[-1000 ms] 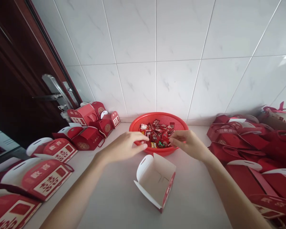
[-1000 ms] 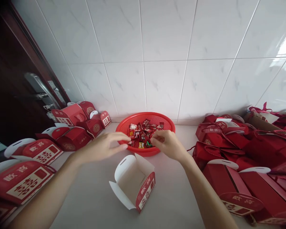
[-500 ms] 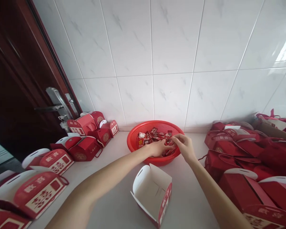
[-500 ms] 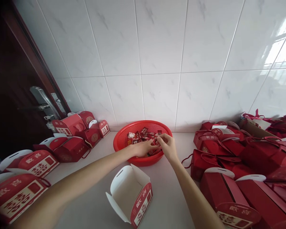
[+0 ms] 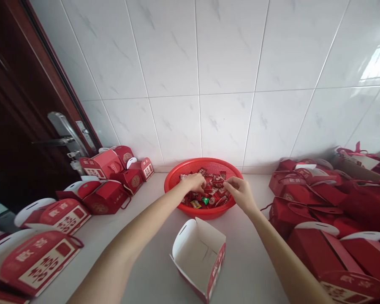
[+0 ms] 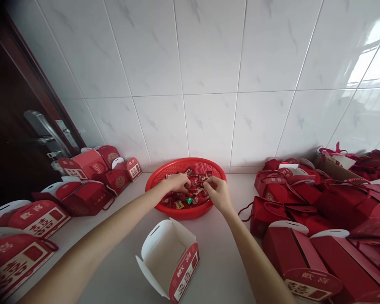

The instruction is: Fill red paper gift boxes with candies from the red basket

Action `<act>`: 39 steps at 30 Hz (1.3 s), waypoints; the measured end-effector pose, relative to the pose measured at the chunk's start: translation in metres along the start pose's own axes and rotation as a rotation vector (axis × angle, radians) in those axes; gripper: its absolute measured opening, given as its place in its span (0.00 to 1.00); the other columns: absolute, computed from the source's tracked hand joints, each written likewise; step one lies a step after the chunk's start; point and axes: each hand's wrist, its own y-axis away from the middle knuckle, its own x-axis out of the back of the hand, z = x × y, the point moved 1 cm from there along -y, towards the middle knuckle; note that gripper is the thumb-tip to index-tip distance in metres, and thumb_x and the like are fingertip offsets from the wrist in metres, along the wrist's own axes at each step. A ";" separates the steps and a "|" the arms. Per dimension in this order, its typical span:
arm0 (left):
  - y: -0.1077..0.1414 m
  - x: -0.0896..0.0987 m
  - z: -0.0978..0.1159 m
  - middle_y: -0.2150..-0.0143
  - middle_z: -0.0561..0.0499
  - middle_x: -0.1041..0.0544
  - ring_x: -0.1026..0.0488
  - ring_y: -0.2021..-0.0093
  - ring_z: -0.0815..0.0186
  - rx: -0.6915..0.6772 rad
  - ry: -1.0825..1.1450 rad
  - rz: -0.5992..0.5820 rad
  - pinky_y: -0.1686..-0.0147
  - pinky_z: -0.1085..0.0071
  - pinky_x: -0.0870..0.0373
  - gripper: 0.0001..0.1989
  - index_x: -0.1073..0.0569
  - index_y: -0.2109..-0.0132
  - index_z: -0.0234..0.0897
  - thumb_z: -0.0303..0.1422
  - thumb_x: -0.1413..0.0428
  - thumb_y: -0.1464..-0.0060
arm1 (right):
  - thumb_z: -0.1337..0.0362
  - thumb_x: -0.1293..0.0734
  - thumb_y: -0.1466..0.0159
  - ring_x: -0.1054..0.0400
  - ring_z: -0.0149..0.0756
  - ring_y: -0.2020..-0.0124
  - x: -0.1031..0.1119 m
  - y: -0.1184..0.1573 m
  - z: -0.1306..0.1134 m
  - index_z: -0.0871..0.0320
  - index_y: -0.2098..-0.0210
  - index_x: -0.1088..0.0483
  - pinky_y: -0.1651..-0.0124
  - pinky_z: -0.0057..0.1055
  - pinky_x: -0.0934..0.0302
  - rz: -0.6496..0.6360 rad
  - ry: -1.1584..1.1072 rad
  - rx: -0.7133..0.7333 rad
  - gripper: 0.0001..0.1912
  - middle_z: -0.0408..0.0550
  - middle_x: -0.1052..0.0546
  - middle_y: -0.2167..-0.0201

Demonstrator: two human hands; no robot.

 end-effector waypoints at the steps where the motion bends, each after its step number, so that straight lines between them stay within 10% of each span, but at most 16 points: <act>1: 0.000 -0.001 -0.004 0.60 0.46 0.21 0.22 0.57 0.54 0.008 0.011 0.010 0.57 0.62 0.26 0.06 0.18 0.63 0.41 0.34 0.37 0.50 | 0.52 0.33 0.44 0.30 0.38 0.75 0.000 0.000 0.000 0.56 0.76 0.31 0.68 0.34 0.35 0.001 -0.001 -0.005 0.14 0.48 0.24 0.78; 12: -0.008 -0.014 0.012 0.50 0.47 0.22 0.24 0.52 0.59 -0.310 0.028 0.037 0.56 0.69 0.28 0.19 0.20 0.52 0.41 0.22 0.44 0.49 | 0.51 0.33 0.44 0.30 0.38 0.74 0.000 0.001 -0.002 0.56 0.75 0.30 0.67 0.34 0.34 0.012 -0.007 -0.019 0.14 0.48 0.24 0.78; 19: -0.017 -0.022 0.018 0.46 0.40 0.23 0.29 0.43 0.50 -0.266 -0.020 0.024 0.46 0.59 0.31 0.32 0.31 0.39 0.40 0.24 0.40 0.52 | 0.51 0.33 0.45 0.29 0.38 0.75 0.000 0.001 0.000 0.56 0.75 0.30 0.67 0.35 0.34 0.018 -0.019 -0.024 0.14 0.47 0.24 0.78; 28: -0.018 -0.018 0.011 0.63 0.43 0.20 0.29 0.48 0.46 -0.098 0.202 0.200 0.42 0.52 0.39 0.05 0.27 0.70 0.38 0.32 0.38 0.55 | 0.54 0.33 0.45 0.29 0.39 0.74 0.000 0.002 -0.002 0.56 0.75 0.30 0.68 0.34 0.35 0.016 -0.020 -0.023 0.12 0.47 0.24 0.78; 34: -0.019 -0.015 -0.011 0.79 0.53 0.36 0.36 0.73 0.64 -0.022 0.648 0.368 0.67 0.67 0.39 0.20 0.42 0.78 0.39 0.44 0.48 0.44 | 0.54 0.34 0.44 0.29 0.38 0.75 0.000 0.001 -0.002 0.56 0.75 0.29 0.67 0.35 0.35 0.016 -0.022 -0.028 0.12 0.48 0.23 0.78; 39: -0.012 -0.005 -0.013 0.80 0.56 0.40 0.42 0.75 0.69 -0.108 1.035 0.413 0.71 0.69 0.42 0.27 0.41 0.80 0.39 0.56 0.45 0.50 | 0.52 0.32 0.45 0.27 0.40 0.72 0.000 0.000 0.000 0.56 0.72 0.28 0.64 0.35 0.34 0.028 -0.023 -0.034 0.13 0.48 0.22 0.76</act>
